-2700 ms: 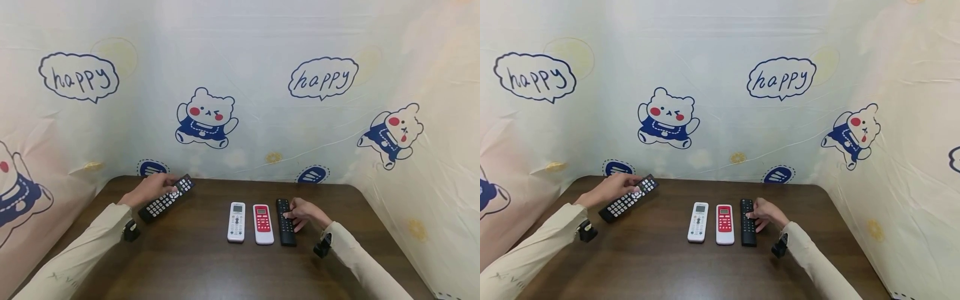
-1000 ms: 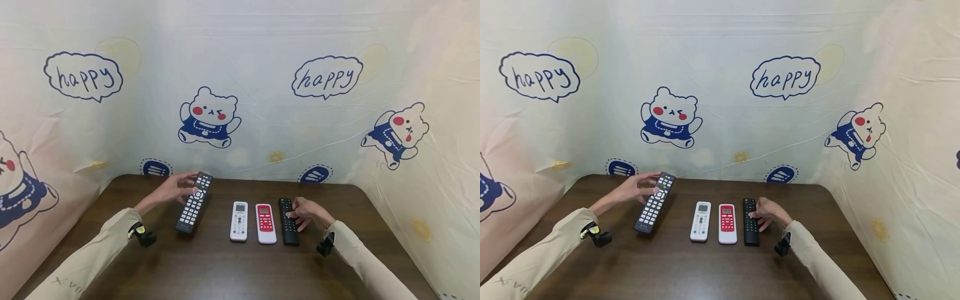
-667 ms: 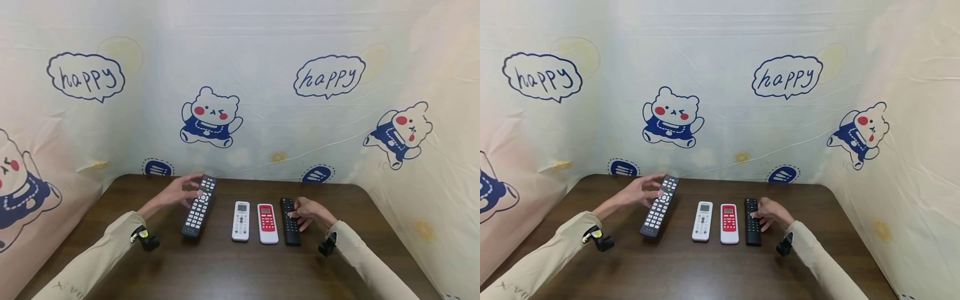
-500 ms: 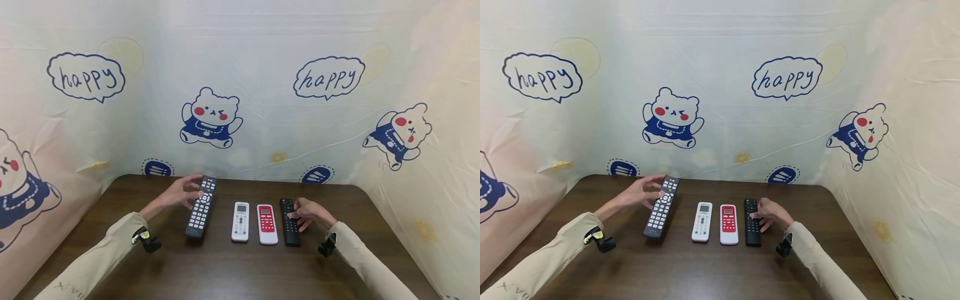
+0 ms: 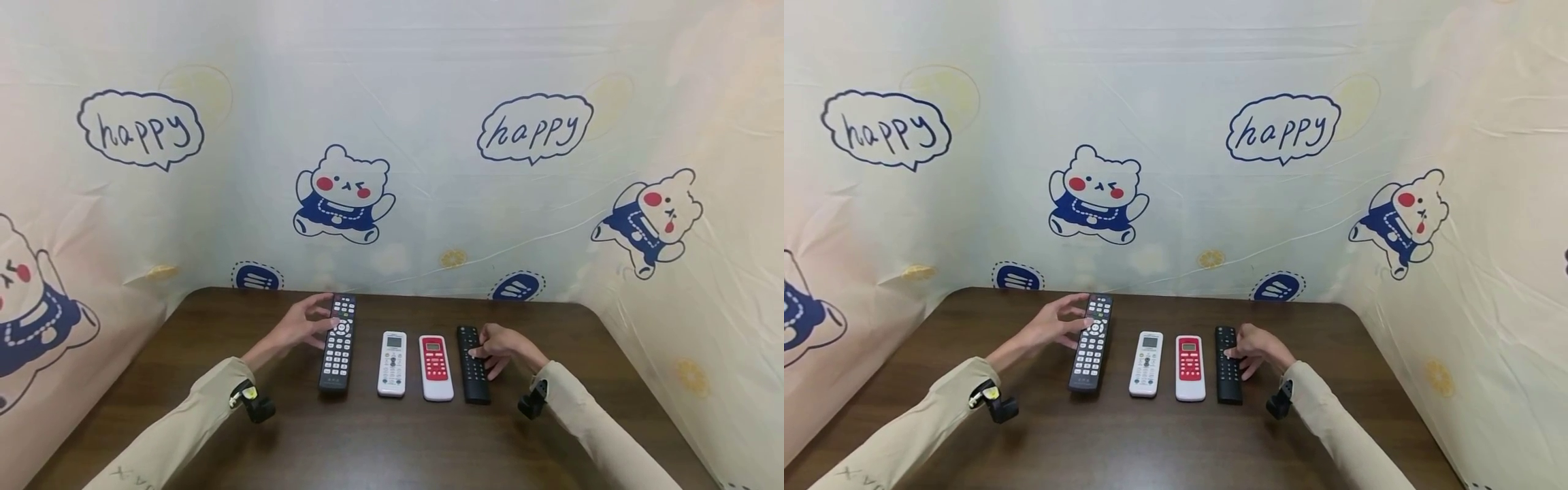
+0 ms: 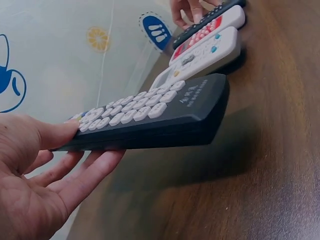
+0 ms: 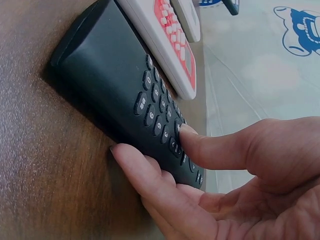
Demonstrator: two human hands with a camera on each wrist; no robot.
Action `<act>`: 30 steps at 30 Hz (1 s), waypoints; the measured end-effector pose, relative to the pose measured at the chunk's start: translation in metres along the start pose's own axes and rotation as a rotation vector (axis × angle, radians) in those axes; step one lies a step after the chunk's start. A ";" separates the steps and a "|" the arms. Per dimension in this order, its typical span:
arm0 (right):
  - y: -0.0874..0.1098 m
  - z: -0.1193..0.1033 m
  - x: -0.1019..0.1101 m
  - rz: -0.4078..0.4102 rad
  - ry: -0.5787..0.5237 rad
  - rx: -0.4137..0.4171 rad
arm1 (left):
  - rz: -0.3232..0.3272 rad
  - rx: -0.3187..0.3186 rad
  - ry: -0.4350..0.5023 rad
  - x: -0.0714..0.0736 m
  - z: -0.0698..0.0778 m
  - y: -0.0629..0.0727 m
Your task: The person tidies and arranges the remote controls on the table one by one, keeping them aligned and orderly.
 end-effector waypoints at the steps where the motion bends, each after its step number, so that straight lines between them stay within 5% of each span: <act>1: 0.000 0.000 0.000 -0.001 -0.001 -0.002 | 0.000 0.008 0.002 -0.002 -0.001 0.000; 13: 0.000 0.000 0.001 -0.019 -0.005 -0.016 | -0.016 0.025 0.059 -0.017 -0.012 0.000; 30: 0.000 -0.001 0.000 -0.020 -0.007 -0.006 | 0.000 0.130 0.062 -0.029 -0.027 -0.003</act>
Point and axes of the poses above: each hand's wrist, its own y-axis away from the middle knuckle, its own x-axis out of the back of the hand, z = x × y, the point moved 3 cm from there along -y, towards the middle knuckle, and after that the axes turned 2 degrees about -x, right-handed, at the moved point
